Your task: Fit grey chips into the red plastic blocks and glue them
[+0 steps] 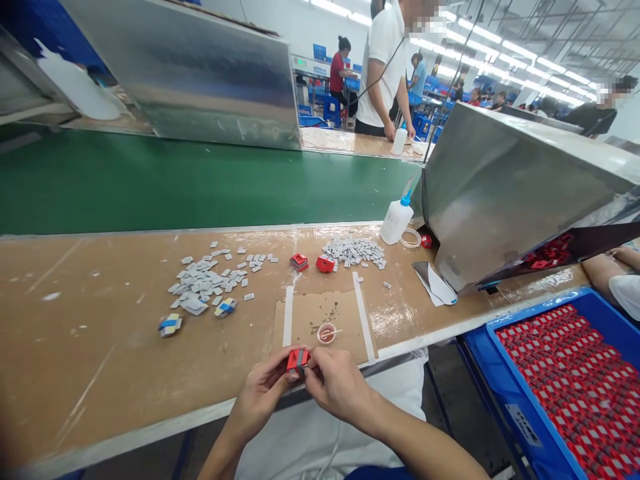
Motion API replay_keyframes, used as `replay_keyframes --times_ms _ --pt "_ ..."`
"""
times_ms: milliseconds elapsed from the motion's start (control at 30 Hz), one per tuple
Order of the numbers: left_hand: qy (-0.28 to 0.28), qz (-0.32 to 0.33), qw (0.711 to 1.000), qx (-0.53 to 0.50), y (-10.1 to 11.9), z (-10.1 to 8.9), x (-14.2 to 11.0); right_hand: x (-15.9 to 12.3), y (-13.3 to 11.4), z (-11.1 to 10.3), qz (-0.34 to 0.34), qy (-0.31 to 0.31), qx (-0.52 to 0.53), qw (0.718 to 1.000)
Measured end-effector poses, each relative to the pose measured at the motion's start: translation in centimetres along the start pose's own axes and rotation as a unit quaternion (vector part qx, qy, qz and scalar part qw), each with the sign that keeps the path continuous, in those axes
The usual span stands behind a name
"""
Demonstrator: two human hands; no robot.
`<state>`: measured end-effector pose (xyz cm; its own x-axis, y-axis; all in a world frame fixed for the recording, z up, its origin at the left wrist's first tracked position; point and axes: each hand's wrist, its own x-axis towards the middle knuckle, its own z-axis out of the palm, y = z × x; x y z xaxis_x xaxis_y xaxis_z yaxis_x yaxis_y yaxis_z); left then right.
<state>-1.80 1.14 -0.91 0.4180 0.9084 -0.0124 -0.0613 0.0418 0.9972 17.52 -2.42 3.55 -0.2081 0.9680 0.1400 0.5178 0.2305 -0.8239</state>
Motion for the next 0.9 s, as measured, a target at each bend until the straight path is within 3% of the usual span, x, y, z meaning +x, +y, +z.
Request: replay_keyframes --times_ms 233,467,900 --pt "-0.010 -0.021 1.000 -0.015 0.3 0.1 -0.1 -0.3 -0.9 -0.8 -0.007 -0.032 -0.017 0.999" --pt "-0.010 -0.037 0.999 -0.026 0.9 0.1 0.2 0.4 -1.3 -1.7 0.048 -0.075 -0.023 0.996" --pt "-0.006 -0.041 0.999 -0.022 0.9 0.1 0.2 0.2 -0.8 -0.9 0.060 -0.060 0.039 0.996"
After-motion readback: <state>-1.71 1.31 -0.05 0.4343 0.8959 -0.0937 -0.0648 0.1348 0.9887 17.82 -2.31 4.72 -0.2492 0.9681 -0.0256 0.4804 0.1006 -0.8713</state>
